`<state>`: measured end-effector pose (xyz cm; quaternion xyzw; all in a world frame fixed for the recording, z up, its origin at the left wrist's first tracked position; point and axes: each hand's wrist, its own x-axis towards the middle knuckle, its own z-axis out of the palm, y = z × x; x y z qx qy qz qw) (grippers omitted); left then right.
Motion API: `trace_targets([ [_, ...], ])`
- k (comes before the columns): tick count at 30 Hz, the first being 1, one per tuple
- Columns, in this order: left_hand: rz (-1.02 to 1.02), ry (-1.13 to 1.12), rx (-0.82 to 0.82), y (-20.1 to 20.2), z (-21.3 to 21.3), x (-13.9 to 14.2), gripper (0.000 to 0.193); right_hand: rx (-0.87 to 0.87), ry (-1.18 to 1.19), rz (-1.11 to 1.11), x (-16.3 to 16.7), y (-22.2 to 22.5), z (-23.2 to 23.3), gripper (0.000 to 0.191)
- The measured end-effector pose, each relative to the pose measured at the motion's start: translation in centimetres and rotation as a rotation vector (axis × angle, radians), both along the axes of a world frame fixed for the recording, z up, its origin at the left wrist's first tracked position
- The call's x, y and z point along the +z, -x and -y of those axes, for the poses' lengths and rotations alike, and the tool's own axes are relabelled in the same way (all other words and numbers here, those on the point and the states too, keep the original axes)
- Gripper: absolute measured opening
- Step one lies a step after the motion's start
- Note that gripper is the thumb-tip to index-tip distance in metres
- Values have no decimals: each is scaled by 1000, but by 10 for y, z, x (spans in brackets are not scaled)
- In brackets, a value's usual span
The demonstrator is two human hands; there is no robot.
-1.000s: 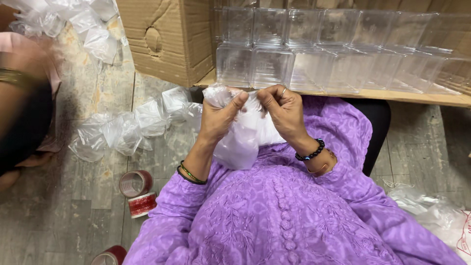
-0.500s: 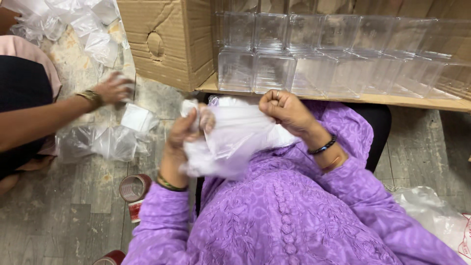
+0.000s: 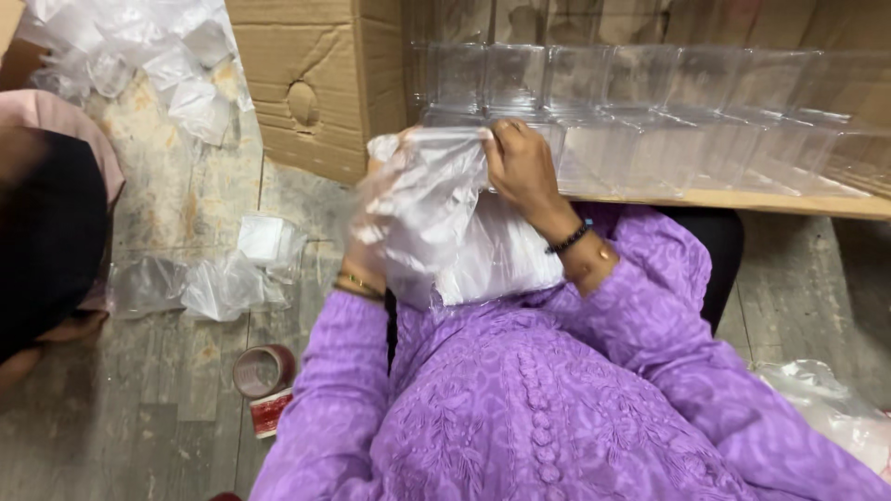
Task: The person sits on the floor and places clear plastic boxes into white plastic bags one at a time, then sets the bagged boxes into a large cardboard box in front of them. Another person nearby occasionally hands over or gathers plastic bags.
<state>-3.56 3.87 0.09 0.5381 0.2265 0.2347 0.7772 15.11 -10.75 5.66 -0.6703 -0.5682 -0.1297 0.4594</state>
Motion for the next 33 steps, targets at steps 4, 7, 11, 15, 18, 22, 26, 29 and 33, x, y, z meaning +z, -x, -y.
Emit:
trace_targets([
  [4,-3,64,-37,19,18,-16,51,189,2,-952,-24,29,9,22],
  [7,3,79,-62,14,20,-32,56,167,-18,-992,-47,28,0,21],
  [11,-11,109,-117,20,30,-39,63,96,52,-578,-48,19,3,21],
  [15,-11,147,-203,47,42,-46,70,322,188,-856,-24,30,27,15],
  [18,-8,175,-282,60,44,-63,75,457,107,-908,-9,46,41,14],
  [22,-30,196,-408,76,53,-89,81,629,107,-1340,-16,73,31,11],
  [26,2,410,-452,121,84,-94,88,706,282,-985,-36,95,5,11],
  [29,-96,812,67,169,88,-85,79,576,280,-329,-45,92,-9,18],
  [33,-286,702,437,202,30,-92,95,424,339,-252,-45,67,-1,18],
])
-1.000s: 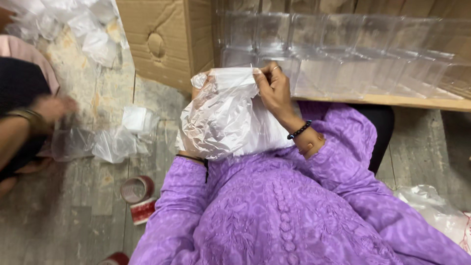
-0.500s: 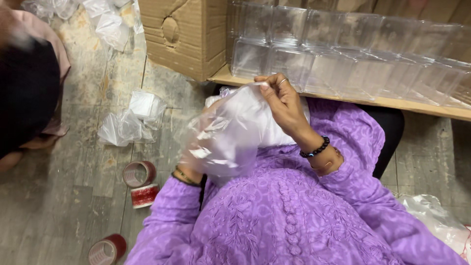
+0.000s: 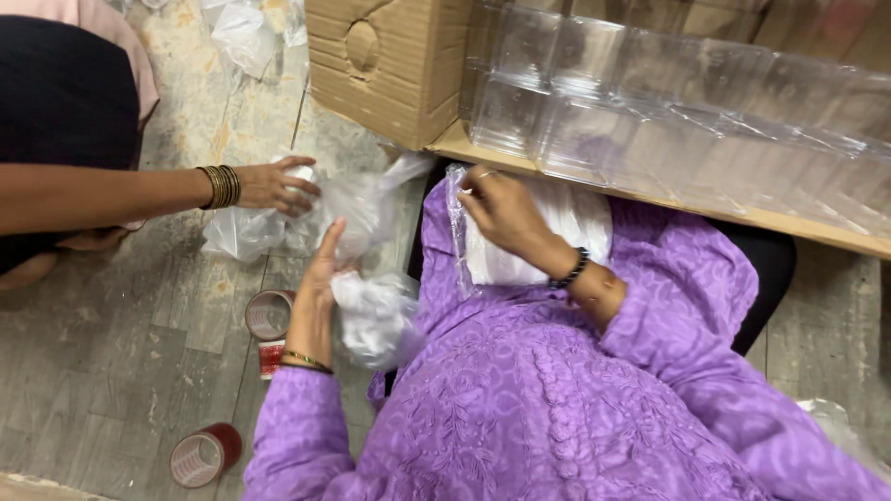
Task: The person sits on the floor and places clear plastic boxes into white plastic bags one at a time, then sets the bagged boxes into a large cardboard box in front of them. Another person nearby occasionally hands over or gathers plastic bags.
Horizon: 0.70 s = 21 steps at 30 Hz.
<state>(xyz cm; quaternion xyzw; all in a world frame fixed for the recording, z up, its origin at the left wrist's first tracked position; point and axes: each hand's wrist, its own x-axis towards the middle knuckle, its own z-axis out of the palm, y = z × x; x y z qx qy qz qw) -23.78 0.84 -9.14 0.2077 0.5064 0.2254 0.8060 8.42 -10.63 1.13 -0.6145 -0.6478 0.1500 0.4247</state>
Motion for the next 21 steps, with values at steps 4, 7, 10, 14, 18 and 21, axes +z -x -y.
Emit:
trace_targets([
  [4,-388,68,-99,6,3,-36,106,-55,181,-48,3,-17,22,22],
  [7,-389,-29,48,-18,-16,-53,110,-23,261,-92,3,-14,32,23],
  [10,-579,-94,278,-35,-78,-46,103,47,282,-151,2,-8,34,24],
  [14,-1389,-852,130,-29,-147,-25,84,69,306,-92,1,-7,36,25],
  [18,-1305,-761,-379,-63,-129,-36,62,47,256,-87,-5,-3,40,24],
  [21,-820,-884,-752,-137,-90,-48,39,15,291,-79,-12,4,40,20],
])
